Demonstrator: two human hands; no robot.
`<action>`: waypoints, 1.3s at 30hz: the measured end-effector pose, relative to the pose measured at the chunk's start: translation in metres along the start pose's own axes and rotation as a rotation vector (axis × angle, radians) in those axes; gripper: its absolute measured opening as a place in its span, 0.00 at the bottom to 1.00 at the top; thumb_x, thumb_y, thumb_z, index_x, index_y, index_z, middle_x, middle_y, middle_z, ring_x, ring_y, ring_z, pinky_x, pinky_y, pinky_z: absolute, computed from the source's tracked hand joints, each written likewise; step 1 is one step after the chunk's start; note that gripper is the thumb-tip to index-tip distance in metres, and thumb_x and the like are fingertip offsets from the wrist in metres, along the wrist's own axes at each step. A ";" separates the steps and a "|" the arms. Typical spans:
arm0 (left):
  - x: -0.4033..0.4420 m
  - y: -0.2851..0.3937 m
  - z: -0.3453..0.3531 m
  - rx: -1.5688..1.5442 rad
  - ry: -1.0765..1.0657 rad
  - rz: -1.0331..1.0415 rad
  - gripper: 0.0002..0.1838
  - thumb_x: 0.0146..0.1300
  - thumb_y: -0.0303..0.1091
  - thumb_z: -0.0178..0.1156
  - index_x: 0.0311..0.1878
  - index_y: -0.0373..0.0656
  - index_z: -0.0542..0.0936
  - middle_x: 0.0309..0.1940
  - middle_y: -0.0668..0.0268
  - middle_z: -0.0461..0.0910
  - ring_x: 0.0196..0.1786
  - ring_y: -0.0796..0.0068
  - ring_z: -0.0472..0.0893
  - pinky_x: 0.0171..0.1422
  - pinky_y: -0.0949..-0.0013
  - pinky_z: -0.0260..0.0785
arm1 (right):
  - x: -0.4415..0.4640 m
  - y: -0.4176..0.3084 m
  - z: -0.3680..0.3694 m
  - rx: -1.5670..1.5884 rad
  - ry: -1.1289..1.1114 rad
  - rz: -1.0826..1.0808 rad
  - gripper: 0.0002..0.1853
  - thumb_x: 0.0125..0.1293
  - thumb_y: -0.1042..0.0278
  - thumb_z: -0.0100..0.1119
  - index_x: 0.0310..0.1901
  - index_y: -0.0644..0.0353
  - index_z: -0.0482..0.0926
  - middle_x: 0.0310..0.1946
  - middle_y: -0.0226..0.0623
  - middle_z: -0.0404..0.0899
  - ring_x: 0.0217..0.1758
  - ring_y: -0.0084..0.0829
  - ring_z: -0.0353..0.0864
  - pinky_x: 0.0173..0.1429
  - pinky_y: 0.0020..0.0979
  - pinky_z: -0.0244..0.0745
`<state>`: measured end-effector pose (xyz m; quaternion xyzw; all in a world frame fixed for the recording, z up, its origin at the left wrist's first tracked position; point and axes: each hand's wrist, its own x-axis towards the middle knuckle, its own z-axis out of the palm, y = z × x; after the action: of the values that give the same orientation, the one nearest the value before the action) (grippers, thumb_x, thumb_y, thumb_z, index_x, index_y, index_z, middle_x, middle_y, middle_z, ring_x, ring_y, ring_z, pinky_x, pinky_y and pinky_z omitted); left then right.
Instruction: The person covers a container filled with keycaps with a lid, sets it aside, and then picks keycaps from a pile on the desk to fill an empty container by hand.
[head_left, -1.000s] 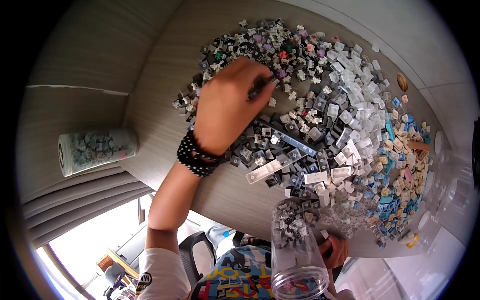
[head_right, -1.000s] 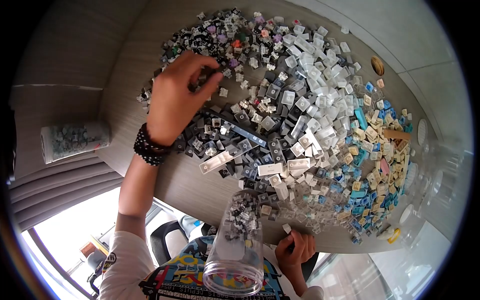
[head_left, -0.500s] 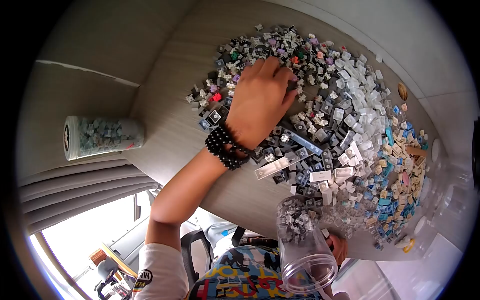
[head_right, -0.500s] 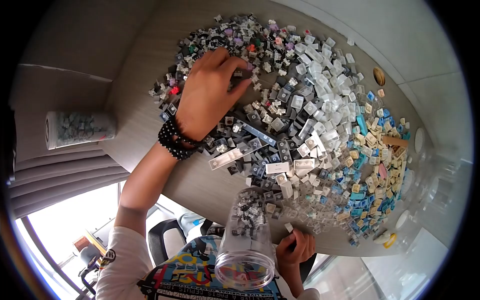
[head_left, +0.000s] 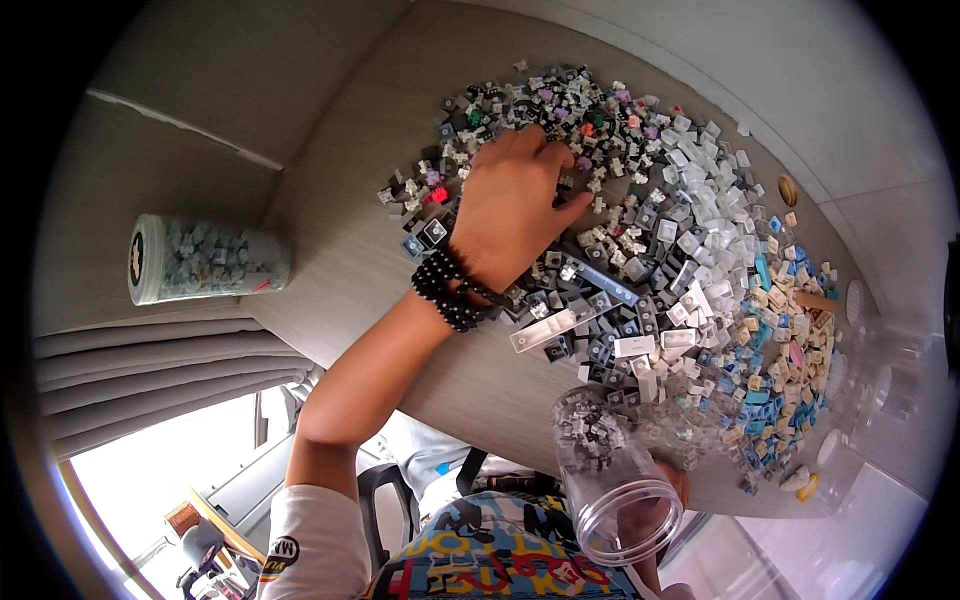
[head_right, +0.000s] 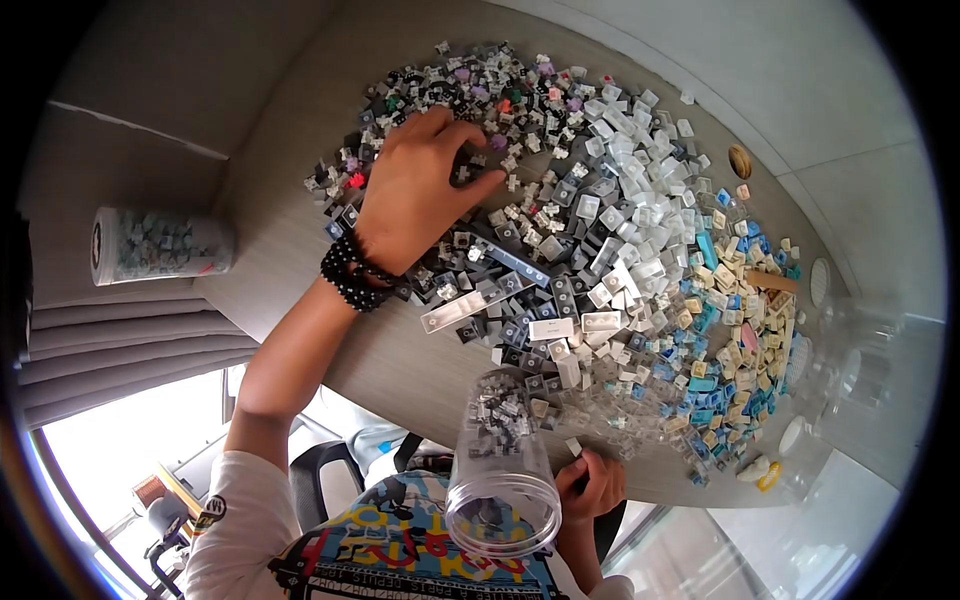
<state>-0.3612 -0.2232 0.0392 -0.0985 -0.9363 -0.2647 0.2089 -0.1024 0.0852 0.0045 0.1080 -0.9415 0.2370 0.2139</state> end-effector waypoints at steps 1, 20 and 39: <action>0.000 0.001 -0.001 0.013 0.005 -0.001 0.16 0.55 0.41 0.75 0.40 0.41 0.83 0.37 0.60 0.77 0.46 0.54 0.79 0.53 0.54 0.73 | -0.010 0.005 0.001 -0.002 0.002 0.002 0.04 0.68 0.76 0.54 0.39 0.64 0.78 0.20 0.40 0.73 0.19 0.41 0.71 0.26 0.40 0.64; 0.001 0.005 -0.001 -0.015 0.038 0.032 0.07 0.59 0.30 0.68 0.37 0.40 0.80 0.37 0.59 0.77 0.43 0.56 0.79 0.50 0.56 0.72 | -0.003 -0.004 0.000 -0.025 -0.004 0.049 0.04 0.68 0.78 0.53 0.40 0.64 0.77 0.23 0.42 0.74 0.21 0.43 0.72 0.27 0.41 0.65; 0.006 -0.072 -0.094 -2.323 0.083 -0.549 0.07 0.75 0.31 0.51 0.47 0.37 0.71 0.42 0.65 0.67 0.43 0.73 0.67 0.43 0.71 0.63 | -0.002 -0.004 0.007 0.018 0.066 0.039 0.03 0.68 0.76 0.57 0.40 0.63 0.78 0.21 0.38 0.71 0.20 0.41 0.70 0.27 0.38 0.64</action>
<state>-0.3556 -0.3335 0.0815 -0.0165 -0.1193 -0.9920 -0.0384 -0.1018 0.0789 -0.0001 0.0836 -0.9338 0.2528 0.2391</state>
